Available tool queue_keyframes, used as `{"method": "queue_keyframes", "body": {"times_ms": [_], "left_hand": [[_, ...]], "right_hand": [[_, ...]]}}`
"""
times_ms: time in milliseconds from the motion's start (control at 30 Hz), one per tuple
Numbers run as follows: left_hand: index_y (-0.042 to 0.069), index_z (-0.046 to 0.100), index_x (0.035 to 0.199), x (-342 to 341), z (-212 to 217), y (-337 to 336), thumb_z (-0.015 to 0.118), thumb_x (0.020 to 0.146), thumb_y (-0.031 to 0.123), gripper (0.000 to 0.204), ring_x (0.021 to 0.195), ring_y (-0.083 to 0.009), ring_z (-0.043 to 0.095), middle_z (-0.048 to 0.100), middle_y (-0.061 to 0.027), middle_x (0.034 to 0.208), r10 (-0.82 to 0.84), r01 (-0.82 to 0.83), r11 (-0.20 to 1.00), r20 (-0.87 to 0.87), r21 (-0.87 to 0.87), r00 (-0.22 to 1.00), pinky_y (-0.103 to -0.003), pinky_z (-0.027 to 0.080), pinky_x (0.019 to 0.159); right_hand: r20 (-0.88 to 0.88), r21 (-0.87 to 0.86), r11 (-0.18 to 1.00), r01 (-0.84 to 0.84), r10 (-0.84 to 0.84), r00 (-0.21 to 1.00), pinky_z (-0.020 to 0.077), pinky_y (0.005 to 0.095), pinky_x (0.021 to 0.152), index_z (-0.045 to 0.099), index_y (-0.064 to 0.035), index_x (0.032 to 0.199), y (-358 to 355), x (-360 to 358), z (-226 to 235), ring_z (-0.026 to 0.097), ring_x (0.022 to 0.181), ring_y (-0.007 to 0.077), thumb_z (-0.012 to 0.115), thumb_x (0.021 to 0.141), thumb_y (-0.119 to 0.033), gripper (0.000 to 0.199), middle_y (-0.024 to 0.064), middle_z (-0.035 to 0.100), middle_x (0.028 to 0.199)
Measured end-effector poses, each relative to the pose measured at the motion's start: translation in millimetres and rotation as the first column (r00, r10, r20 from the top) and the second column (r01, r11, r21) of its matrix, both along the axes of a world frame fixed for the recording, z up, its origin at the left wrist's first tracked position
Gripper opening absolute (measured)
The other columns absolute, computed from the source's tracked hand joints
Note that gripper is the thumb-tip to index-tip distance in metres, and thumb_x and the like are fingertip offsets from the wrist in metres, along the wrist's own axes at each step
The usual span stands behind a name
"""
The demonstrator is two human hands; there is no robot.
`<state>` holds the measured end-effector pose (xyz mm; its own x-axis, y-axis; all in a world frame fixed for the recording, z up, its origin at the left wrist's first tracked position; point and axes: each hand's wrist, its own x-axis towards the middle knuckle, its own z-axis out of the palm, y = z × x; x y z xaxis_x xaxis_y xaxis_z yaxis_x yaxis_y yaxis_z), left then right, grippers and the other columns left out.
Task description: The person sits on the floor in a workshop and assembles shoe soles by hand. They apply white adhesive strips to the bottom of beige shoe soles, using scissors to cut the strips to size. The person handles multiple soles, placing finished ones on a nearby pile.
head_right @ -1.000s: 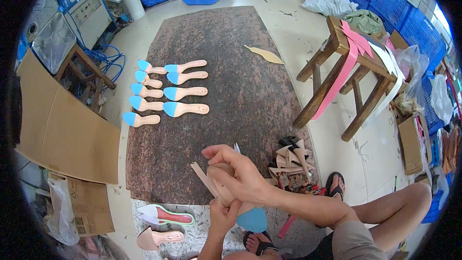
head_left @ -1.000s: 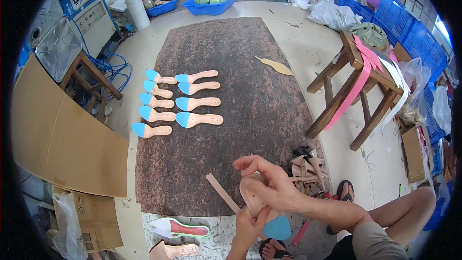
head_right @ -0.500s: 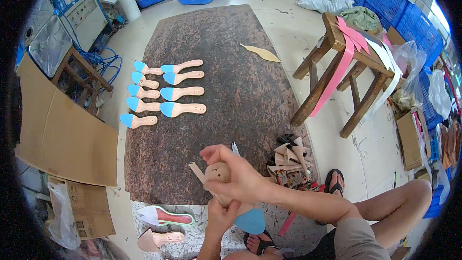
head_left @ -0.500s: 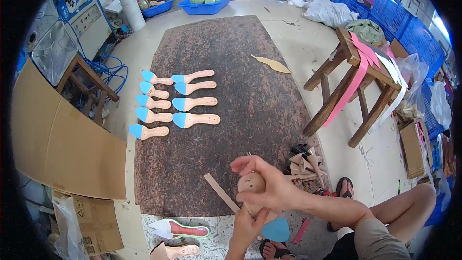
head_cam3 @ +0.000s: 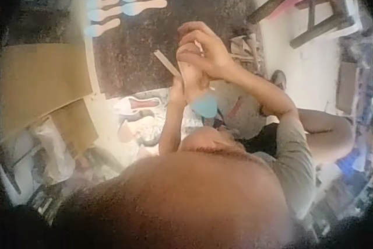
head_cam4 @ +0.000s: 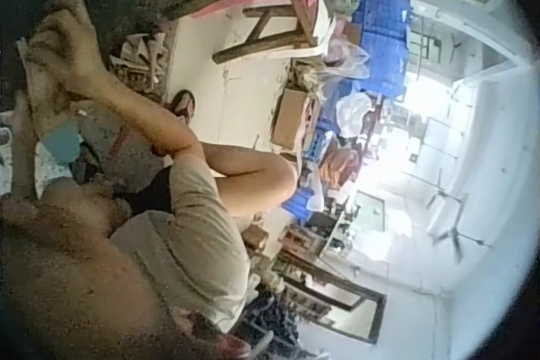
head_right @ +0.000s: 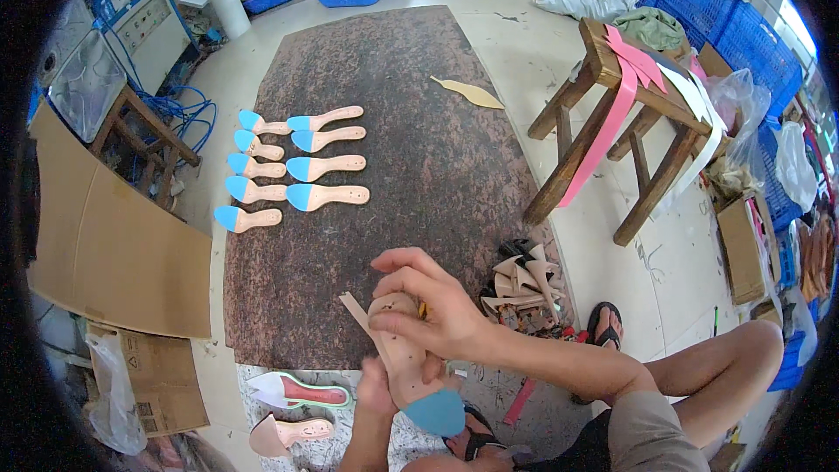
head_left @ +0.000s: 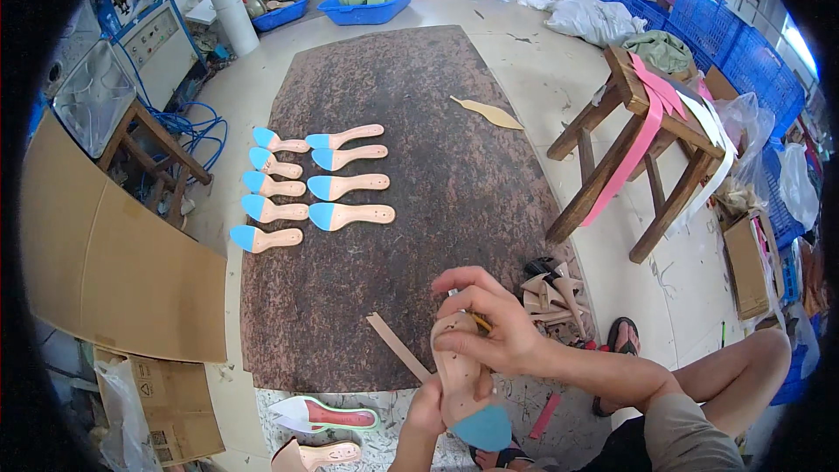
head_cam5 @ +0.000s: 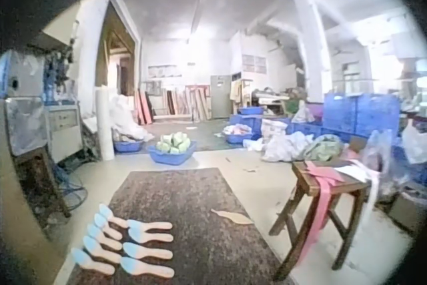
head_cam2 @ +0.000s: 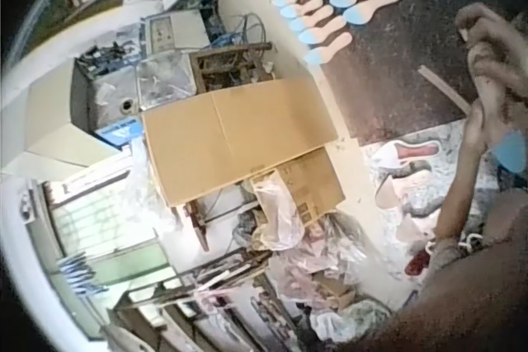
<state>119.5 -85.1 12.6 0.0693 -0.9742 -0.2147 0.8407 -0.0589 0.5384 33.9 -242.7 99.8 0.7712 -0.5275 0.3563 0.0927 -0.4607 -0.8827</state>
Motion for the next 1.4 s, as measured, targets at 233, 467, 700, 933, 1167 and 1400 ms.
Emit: {"method": "queue_keyframes", "body": {"times_ms": [233, 467, 700, 933, 1167, 1400], "left_hand": [[-0.002, 0.058, 0.126, 29, 17, -8, 0.078, 0.078, 0.027, 0.06, 0.087, -0.0223, 0.059, 0.065, -0.0119, 0.106, 0.252, -0.18, 0.948, 0.965, -0.262, -0.077, -0.037, 0.042, 0.077], [0.002, 0.065, 0.114, 42, 42, -6, 0.082, 0.072, 0.031, 0.054, 0.08, -0.0227, 0.056, 0.065, -0.0095, 0.103, 0.314, 0.038, 0.926, 0.711, -0.376, -0.629, -0.038, 0.039, 0.074], [0.005, 0.067, 0.105, 44, 60, -8, 0.082, 0.071, 0.03, 0.045, 0.077, -0.0198, 0.058, 0.067, -0.0099, 0.103, 0.471, 0.238, 0.875, 0.634, -0.421, -0.613, -0.036, 0.039, 0.072], [0.004, 0.067, 0.108, 33, 62, -8, 0.083, 0.069, 0.03, 0.049, 0.08, -0.0203, 0.058, 0.067, -0.0084, 0.105, 0.375, 0.143, 0.922, 0.74, -0.359, -0.558, -0.036, 0.039, 0.074], [0.004, 0.065, 0.114, 40, 54, -5, 0.086, 0.065, 0.03, 0.059, 0.082, -0.0227, 0.058, 0.066, -0.0083, 0.107, 0.337, 0.079, 0.93, 0.743, -0.36, -0.579, -0.038, 0.038, 0.075], [0.007, 0.066, 0.115, 40, 47, -6, 0.085, 0.065, 0.028, 0.058, 0.081, -0.0237, 0.058, 0.066, -0.009, 0.107, 0.337, 0.035, 0.919, 0.733, -0.394, -0.592, -0.039, 0.038, 0.074]], "right_hand": [[-0.125, 0.815, 0.577, 0.053, 0.086, 0.988, 0.05, 0.0353, 0.095, 0.06, 0.0035, 0.119, -15, -15, -11, 0.063, 0.107, 0.023, 0.039, 0.105, -0.035, 0.045, 0.0128, 0.064, 0.114], [-0.333, 0.746, 0.664, -0.048, 0.435, 0.836, 0.0613, 0.0332, 0.072, 0.06, 0.0081, 0.11, -26, -25, 4, 0.07, 0.088, 0.0254, 0.04, 0.105, -0.029, 0.043, 0.0201, 0.067, 0.102], [-0.599, 0.519, 0.811, -0.268, 0.57, 0.563, 0.0602, 0.0294, 0.06, 0.061, 0.0063, 0.094, -36, -18, 32, 0.073, 0.075, 0.0205, 0.045, 0.103, -0.027, 0.038, 0.0183, 0.069, 0.087], [-0.717, 0.529, 0.819, -0.222, 0.572, 0.398, 0.0594, 0.0296, 0.059, 0.064, 0.0051, 0.093, -34, -8, 35, 0.072, 0.073, 0.0194, 0.046, 0.102, -0.032, 0.042, 0.015, 0.07, 0.079], [-0.106, 0.96, 0.257, -0.108, 0.695, 0.712, 0.0575, 0.0384, 0.088, 0.051, 0.0126, 0.126, -47, -34, 3, 0.066, 0.104, 0.0283, 0.041, 0.105, -0.033, 0.052, 0.0265, 0.061, 0.12], [-0.038, 0.971, 0.206, -0.121, 0.633, 0.773, 0.0564, 0.0376, 0.09, 0.05, 0.0137, 0.126, -44, -35, -1, 0.065, 0.107, 0.027, 0.04, 0.105, -0.03, 0.05, 0.0255, 0.061, 0.12]]}}
